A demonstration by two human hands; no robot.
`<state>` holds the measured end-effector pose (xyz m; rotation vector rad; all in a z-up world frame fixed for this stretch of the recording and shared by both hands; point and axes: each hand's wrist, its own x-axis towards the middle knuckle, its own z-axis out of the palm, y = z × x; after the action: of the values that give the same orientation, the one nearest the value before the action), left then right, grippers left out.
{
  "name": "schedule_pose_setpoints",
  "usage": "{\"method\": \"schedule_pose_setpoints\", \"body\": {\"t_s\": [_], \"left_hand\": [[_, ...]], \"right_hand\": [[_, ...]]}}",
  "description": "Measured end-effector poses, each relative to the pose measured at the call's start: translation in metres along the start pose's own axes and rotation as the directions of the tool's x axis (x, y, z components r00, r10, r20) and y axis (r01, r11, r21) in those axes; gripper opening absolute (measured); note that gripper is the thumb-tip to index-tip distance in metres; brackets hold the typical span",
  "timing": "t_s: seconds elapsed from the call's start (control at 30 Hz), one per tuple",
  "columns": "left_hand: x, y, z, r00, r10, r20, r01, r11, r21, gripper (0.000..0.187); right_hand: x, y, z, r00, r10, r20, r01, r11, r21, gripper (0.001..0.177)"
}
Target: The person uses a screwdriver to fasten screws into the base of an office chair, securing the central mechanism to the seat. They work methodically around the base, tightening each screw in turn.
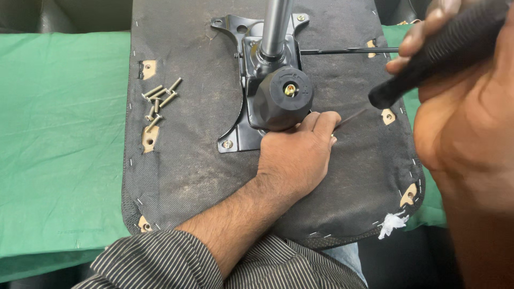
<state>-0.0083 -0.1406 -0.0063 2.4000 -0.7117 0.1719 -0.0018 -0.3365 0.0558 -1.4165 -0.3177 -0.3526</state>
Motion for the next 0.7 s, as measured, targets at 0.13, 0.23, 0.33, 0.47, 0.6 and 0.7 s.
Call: {"method": "schedule_pose_setpoints", "body": {"t_s": [0.13, 0.23, 0.33, 0.47, 0.6, 0.7], "left_hand": [[0.0, 0.0, -0.001, 1.0, 0.0, 0.012, 0.0, 1.0, 0.027, 0.029], [0.001, 0.0, -0.001, 0.999, -0.006, 0.044, 0.005, 1.0, 0.024, 0.029], [0.002, 0.0, -0.001, 0.999, -0.006, 0.043, 0.005, 1.0, 0.024, 0.031], [0.001, 0.0, 0.0, 0.999, -0.005, 0.052, 0.003, 1.0, 0.031, 0.03], [0.0, -0.001, -0.002, 0.999, 0.028, 0.017, -0.028, 1.0, 0.005, 0.028], [0.0, 0.001, -0.003, 0.999, 0.021, 0.039, -0.023, 0.999, 0.045, 0.026]], "right_hand": [[-0.001, -0.02, 0.014, 0.996, -0.027, 0.088, 0.047, 0.972, -0.231, 0.023], [-0.004, -0.032, 0.026, 0.992, -0.058, 0.116, 0.106, 0.879, -0.464, 0.017], [-0.006, -0.039, 0.032, 0.992, -0.03, 0.121, 0.087, 0.864, -0.497, 0.024], [-0.013, -0.046, 0.03, 0.987, 0.006, 0.16, 0.061, 0.91, -0.411, 0.055], [-0.016, -0.039, 0.026, 0.96, -0.137, 0.245, 0.253, 0.798, -0.546, 0.075], [-0.013, -0.035, 0.021, 0.912, -0.241, 0.332, 0.401, 0.693, -0.599, 0.087]]}}
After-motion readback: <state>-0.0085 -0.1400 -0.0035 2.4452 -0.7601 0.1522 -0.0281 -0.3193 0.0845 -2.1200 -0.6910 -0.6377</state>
